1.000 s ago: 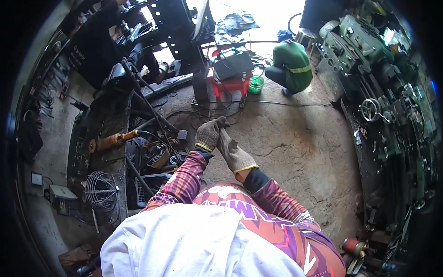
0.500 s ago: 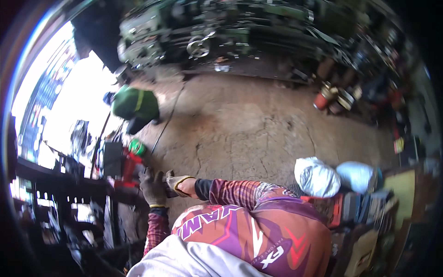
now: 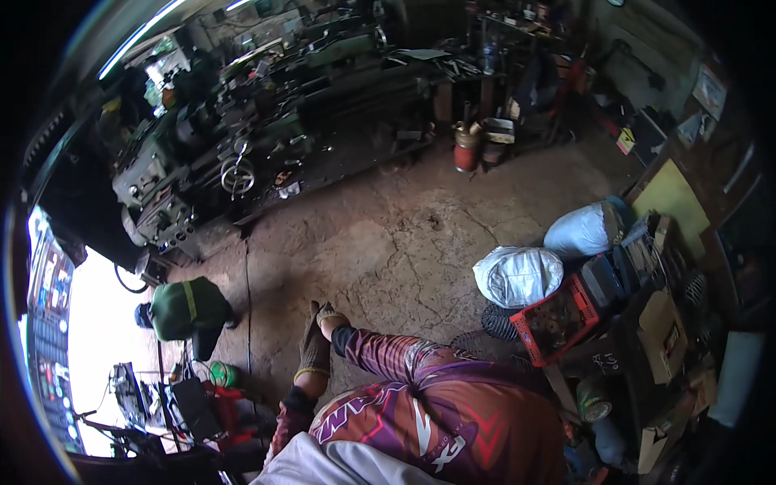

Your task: The person assembles a curved metal wire structure on a workbench, handling long metal rods and fitting them into a circular base by hand while wearing gloves.

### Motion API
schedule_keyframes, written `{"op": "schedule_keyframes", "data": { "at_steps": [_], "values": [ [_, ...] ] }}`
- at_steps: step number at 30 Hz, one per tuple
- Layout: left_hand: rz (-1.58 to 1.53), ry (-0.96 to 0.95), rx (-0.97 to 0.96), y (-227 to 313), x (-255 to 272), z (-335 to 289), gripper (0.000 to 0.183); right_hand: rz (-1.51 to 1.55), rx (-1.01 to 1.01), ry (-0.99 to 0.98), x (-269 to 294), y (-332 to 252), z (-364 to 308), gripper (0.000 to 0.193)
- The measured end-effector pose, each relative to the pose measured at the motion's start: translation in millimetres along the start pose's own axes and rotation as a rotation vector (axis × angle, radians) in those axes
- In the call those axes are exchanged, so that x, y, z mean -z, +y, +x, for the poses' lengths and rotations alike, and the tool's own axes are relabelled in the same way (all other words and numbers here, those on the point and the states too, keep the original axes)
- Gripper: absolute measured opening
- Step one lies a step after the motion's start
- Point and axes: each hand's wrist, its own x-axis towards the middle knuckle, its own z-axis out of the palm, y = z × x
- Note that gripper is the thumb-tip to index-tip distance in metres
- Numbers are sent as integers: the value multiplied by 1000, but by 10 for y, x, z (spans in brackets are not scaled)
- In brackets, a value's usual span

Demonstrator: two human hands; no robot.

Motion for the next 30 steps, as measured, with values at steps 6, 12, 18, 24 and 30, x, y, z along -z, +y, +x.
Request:
{"op": "schedule_keyframes", "data": {
  "at_steps": [6,12,18,24,30],
  "values": [
    [-29,-453,7,215,815,-703,49,-301,186,-7,135,-117,-379,54],
    [-513,-37,600,245,992,-750,63,-449,552,-45,1228,-925,-782,49],
    [-1368,499,714,-201,553,-856,41,225,518,-365,842,-1571,-1903,40],
    [-791,931,726,-134,703,-1760,19,-152,970,-1068,1097,-1779,-2511,27],
    [-67,1327,965,430,1335,-2843,51,318,414,-1554,1445,-1933,-2609,46]
  ]
}}
